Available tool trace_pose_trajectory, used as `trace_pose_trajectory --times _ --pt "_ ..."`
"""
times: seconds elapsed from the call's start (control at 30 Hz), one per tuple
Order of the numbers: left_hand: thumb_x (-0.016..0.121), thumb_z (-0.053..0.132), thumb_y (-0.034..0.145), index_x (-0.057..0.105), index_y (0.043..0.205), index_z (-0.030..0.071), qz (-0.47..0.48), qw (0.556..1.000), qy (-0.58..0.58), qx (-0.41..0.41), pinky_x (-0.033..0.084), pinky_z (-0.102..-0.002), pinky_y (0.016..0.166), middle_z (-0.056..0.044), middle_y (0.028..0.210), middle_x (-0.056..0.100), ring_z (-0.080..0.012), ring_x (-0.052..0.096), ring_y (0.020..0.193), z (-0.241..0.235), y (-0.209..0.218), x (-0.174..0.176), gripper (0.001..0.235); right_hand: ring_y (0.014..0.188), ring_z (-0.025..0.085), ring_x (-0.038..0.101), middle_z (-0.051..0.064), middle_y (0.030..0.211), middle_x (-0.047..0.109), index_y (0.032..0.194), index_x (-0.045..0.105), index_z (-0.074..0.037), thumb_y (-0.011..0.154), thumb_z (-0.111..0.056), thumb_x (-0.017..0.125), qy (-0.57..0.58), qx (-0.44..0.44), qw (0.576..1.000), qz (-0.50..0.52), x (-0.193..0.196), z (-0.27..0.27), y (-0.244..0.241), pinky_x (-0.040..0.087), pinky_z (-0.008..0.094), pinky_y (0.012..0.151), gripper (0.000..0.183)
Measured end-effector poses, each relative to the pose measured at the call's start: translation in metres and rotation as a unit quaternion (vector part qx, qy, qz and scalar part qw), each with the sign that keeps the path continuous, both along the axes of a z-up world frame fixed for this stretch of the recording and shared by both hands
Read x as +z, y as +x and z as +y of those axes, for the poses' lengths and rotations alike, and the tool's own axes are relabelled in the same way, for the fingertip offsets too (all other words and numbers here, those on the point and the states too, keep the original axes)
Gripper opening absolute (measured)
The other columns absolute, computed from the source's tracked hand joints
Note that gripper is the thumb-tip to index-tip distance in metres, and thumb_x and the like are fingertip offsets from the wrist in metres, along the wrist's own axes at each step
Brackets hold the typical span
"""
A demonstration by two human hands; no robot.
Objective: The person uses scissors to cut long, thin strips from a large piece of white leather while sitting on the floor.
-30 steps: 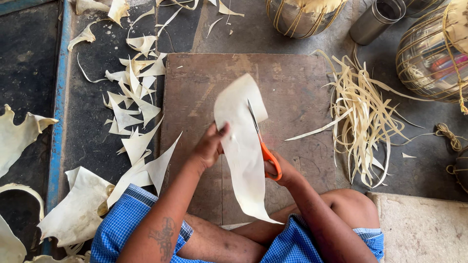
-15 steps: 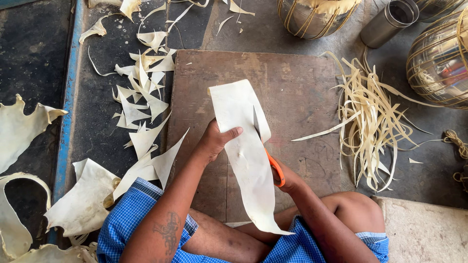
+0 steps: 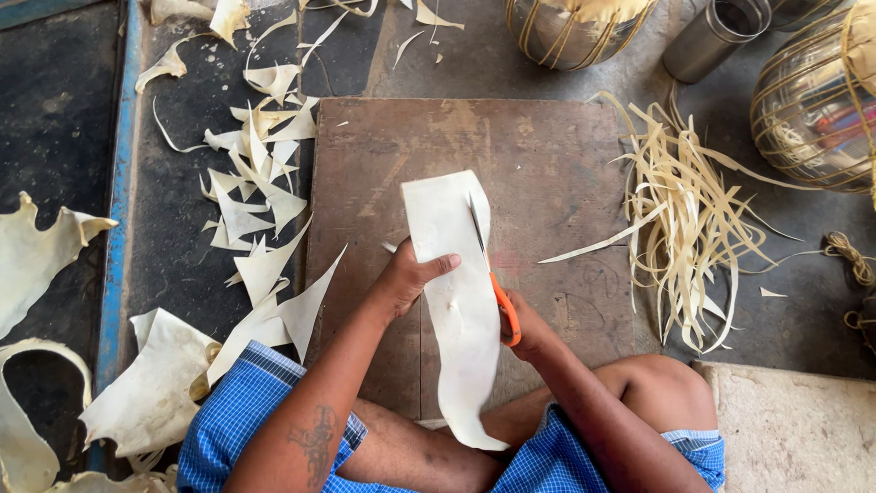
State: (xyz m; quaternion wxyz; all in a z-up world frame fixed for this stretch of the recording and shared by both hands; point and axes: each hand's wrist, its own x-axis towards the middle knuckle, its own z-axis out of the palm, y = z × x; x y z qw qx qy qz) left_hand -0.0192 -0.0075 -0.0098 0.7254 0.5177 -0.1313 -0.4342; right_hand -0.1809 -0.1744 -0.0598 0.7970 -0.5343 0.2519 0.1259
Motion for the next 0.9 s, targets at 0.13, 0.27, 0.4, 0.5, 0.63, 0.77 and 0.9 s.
trace_pose_trajectory --times 0.13,0.27,0.4,0.5,0.63,0.77,0.9 --pt "0.085 0.034 0.079 0.052 0.134 -0.005 -0.030 0.998 0.051 -0.008 0.061 -0.040 0.098 -0.021 0.117 0.068 -0.0270 0.069 0.113 0.003 0.004 0.004 0.075 0.057 0.012 0.050 0.008 0.079 0.067 0.121 0.069 0.005 0.085 -0.023 0.077 -0.067 0.026 0.997 0.008 -0.010 -0.013 -0.001 0.036 0.028 0.047 0.046" --pt "0.082 0.046 0.080 0.055 0.134 0.007 0.115 0.991 0.005 0.068 0.055 -0.031 0.093 -0.011 0.121 0.072 -0.0193 0.068 0.113 0.021 0.037 0.014 0.072 0.054 0.012 0.054 0.005 0.068 0.063 0.107 0.068 0.002 0.081 -0.019 0.072 -0.113 0.120 0.984 -0.062 0.007 -0.025 -0.004 0.042 0.028 0.049 0.033" --pt "0.084 0.031 0.086 0.064 0.128 -0.001 0.087 0.980 -0.103 0.146 0.057 -0.035 0.089 -0.010 0.113 0.072 -0.0202 0.067 0.104 0.027 0.048 0.022 0.056 0.067 0.014 0.068 0.004 0.075 0.067 0.100 0.063 0.002 0.080 -0.022 0.075 -0.090 0.200 0.970 -0.101 0.021 -0.018 -0.002 0.057 0.029 0.062 0.033" --pt "0.082 0.018 0.090 0.065 0.127 0.003 0.004 0.981 -0.084 0.177 0.056 -0.034 0.089 -0.006 0.113 0.072 -0.0169 0.066 0.101 0.025 0.044 0.023 0.044 0.067 0.016 0.067 0.006 0.076 0.068 0.104 0.064 0.004 0.080 -0.029 0.076 -0.105 0.195 0.972 -0.080 0.020 -0.010 -0.003 0.056 0.031 0.062 0.043" --pt "0.075 0.016 0.089 0.065 0.126 0.007 -0.076 0.983 -0.013 0.165 0.057 -0.031 0.092 -0.005 0.114 0.075 -0.0140 0.068 0.104 0.016 0.036 0.027 0.040 0.068 0.013 0.061 0.006 0.081 0.067 0.123 0.066 0.002 0.083 -0.036 0.070 -0.159 0.179 0.963 -0.123 0.022 -0.001 -0.003 0.052 0.030 0.059 0.056" --pt "0.073 0.016 0.094 0.064 0.128 0.005 -0.096 0.986 -0.023 0.135 0.053 -0.030 0.096 -0.005 0.118 0.071 -0.0128 0.065 0.108 0.012 0.031 0.023 0.037 0.089 0.013 0.062 0.008 0.105 0.068 0.136 0.054 0.004 0.097 -0.045 0.068 -0.131 0.133 0.961 -0.205 0.018 0.003 -0.005 0.052 0.030 0.072 0.064" --pt "0.073 0.016 0.094 0.063 0.128 0.005 -0.097 0.985 -0.015 0.141 0.054 -0.031 0.096 -0.006 0.118 0.071 -0.0137 0.066 0.108 0.014 0.034 0.022 0.038 0.062 0.012 0.050 0.010 0.082 0.064 0.128 0.062 0.010 0.087 -0.031 0.073 -0.069 0.102 0.992 -0.025 -0.010 0.006 -0.012 0.039 0.028 0.052 0.059"
